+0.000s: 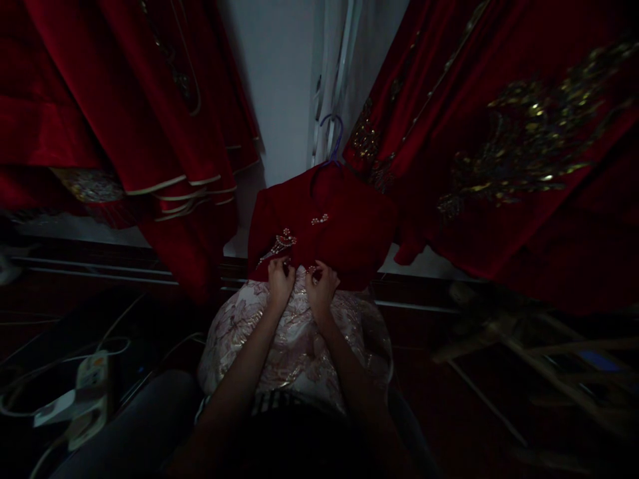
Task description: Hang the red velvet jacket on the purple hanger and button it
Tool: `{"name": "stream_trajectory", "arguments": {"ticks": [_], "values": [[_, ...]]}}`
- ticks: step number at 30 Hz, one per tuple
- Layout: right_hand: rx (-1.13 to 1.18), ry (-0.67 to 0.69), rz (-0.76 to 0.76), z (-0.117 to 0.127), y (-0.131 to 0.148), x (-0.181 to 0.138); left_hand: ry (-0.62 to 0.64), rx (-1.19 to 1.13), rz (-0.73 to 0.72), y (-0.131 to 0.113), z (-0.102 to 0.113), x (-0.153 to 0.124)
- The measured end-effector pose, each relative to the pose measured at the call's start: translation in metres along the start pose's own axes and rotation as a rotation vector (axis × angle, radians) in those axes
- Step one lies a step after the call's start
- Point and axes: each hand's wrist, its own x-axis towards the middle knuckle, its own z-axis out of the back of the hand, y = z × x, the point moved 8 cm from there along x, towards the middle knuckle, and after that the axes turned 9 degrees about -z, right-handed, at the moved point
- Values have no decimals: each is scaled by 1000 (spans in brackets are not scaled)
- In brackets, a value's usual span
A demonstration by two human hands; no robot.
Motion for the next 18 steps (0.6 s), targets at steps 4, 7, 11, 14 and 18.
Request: {"name": "stream_trajectory", "arguments": {"ticks": [4, 7, 11, 14, 18], "values": [[-27, 27, 30, -2, 3, -4, 24, -10, 17, 8, -2, 1], [2, 3, 17, 3, 1, 4, -10, -15, 50, 17, 5, 7], [161, 24, -50, 19, 1, 30, -114, -7, 75, 15, 26, 18], [291, 66, -61, 34, 19, 43, -213, 24, 21, -7, 41, 21], [397, 186, -57, 22, 41, 31, -196, -23, -33, -27, 31, 10]]}}
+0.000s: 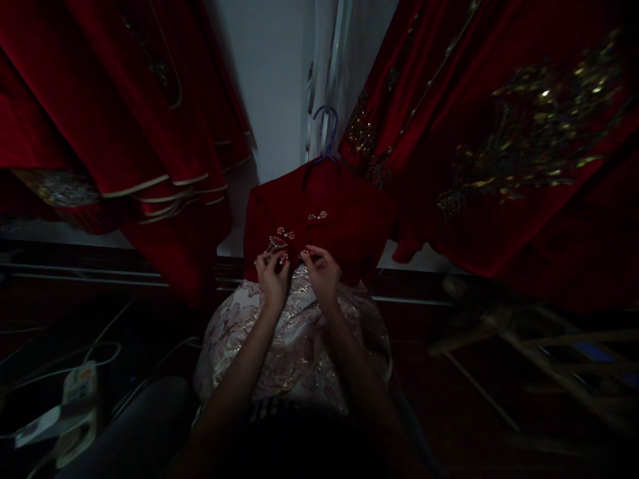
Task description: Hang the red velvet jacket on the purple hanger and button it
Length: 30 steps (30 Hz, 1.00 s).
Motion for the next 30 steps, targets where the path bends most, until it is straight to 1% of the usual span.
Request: {"name": "stream_trajectory", "arguments": {"ticks": [2, 5, 7, 9, 11, 13, 17, 19, 24, 26, 30], "values": [[35, 39, -23, -18, -10, -10, 71, -58, 31, 4, -13, -11], [45, 21, -61, -35, -38, -23, 151, -100, 65, 14, -26, -23], [49, 10, -56, -41, -51, -27, 147, -125, 90, 19, -26, -26], [64, 15, -37, -42, -56, -28, 108, -145, 117, 22, -22, -25], [87, 24, -29, -41, -57, -28, 74, -137, 121, 21, -18, -24], [101, 27, -22, -40, -55, -28, 66, -121, 117, 20, -16, -24], [64, 4, 19, -38, -51, -29, 86, -157, 160, 21, -18, -26], [43, -9, 31, -37, -49, -30, 104, -153, 135, 18, -18, -25], [41, 6, 60, -36, -47, -31, 162, -135, 5, 7, -18, -20], [47, -2, 84, -36, -46, -31, 185, -174, -9, 6, -20, -20], [64, -67, 126, -33, -48, -30, 175, -244, 11, 11, -20, -21]]}}
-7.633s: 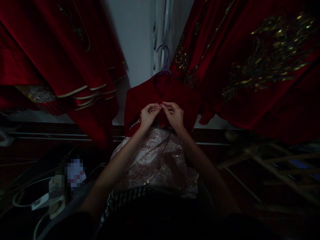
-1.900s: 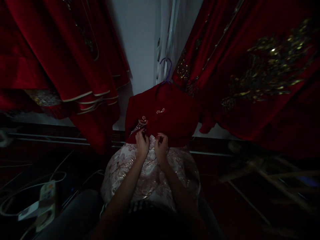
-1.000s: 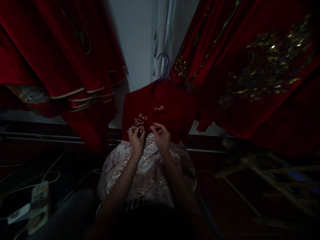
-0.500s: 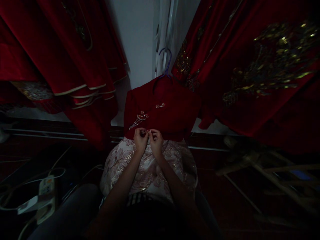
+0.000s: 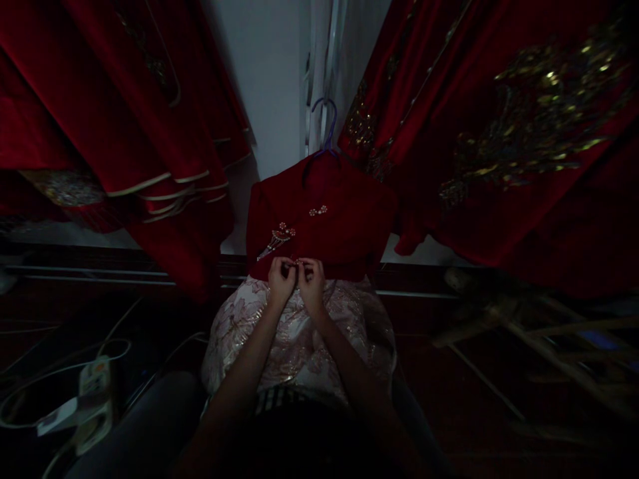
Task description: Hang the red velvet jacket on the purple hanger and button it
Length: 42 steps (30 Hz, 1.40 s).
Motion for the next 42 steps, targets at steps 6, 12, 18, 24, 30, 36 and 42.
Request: {"name": "stream_trajectory", "arguments": {"ticks": [6, 12, 18, 24, 30, 36, 42], "values": [[-24, -15, 18, 0, -2, -1, -12, -9, 1, 2, 1, -2], [-41, 18, 91, -3, 4, -2, 3, 12, -18, -4, 3, -2], [-54, 46, 144, -8, 11, 1, 20, 66, -52, -9, 5, -1], [-33, 63, 132, -7, 9, 5, 6, 33, -42, -6, 5, -1], [-41, 69, 117, -7, 3, 9, 17, 20, -60, -3, 2, 3], [-31, 56, 89, -7, -1, 12, 35, 12, -66, -2, -1, 5], [-50, 67, 80, -7, -3, 13, 47, 13, -52, 1, -2, 4]]}}
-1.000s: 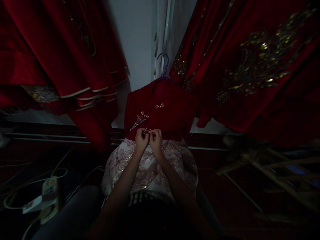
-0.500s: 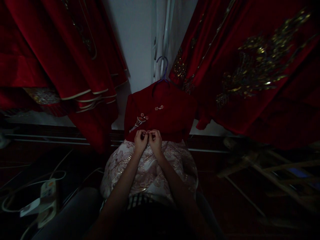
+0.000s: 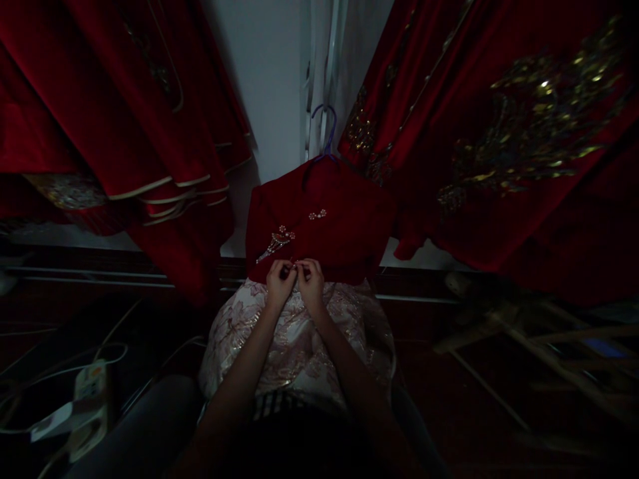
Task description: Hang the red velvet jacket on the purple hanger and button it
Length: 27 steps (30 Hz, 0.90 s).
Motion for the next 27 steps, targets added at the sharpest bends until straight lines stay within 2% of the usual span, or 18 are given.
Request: {"name": "stream_trajectory", "arguments": {"ticks": [10, 12, 14, 16, 17, 19, 21, 23, 27], "values": [[-19, -14, -3, -1, 2, 1, 45, 19, -11, -4, -4, -1], [-22, -46, 6, 2, 5, -1, -22, 35, 14, -5, 1, -3], [-29, -134, 45, 10, 9, -6, -165, 89, 56, -5, 15, -6], [-47, -213, 131, 17, 16, -13, -305, 149, 83, -6, 29, -10], [-59, -226, 186, 18, 20, -17, -328, 174, 79, -8, 33, -11], [-73, -203, 273, 15, 26, -22, -273, 207, 43, -11, 30, -9], [-69, -187, 277, 13, 25, -22, -164, 237, 1, -14, 21, -6], [-56, -202, 207, 14, 20, -19, -91, 257, -21, -15, 14, -4], [-57, -202, 70, 14, 9, -11, -81, 259, -29, -16, 10, -4]]}}
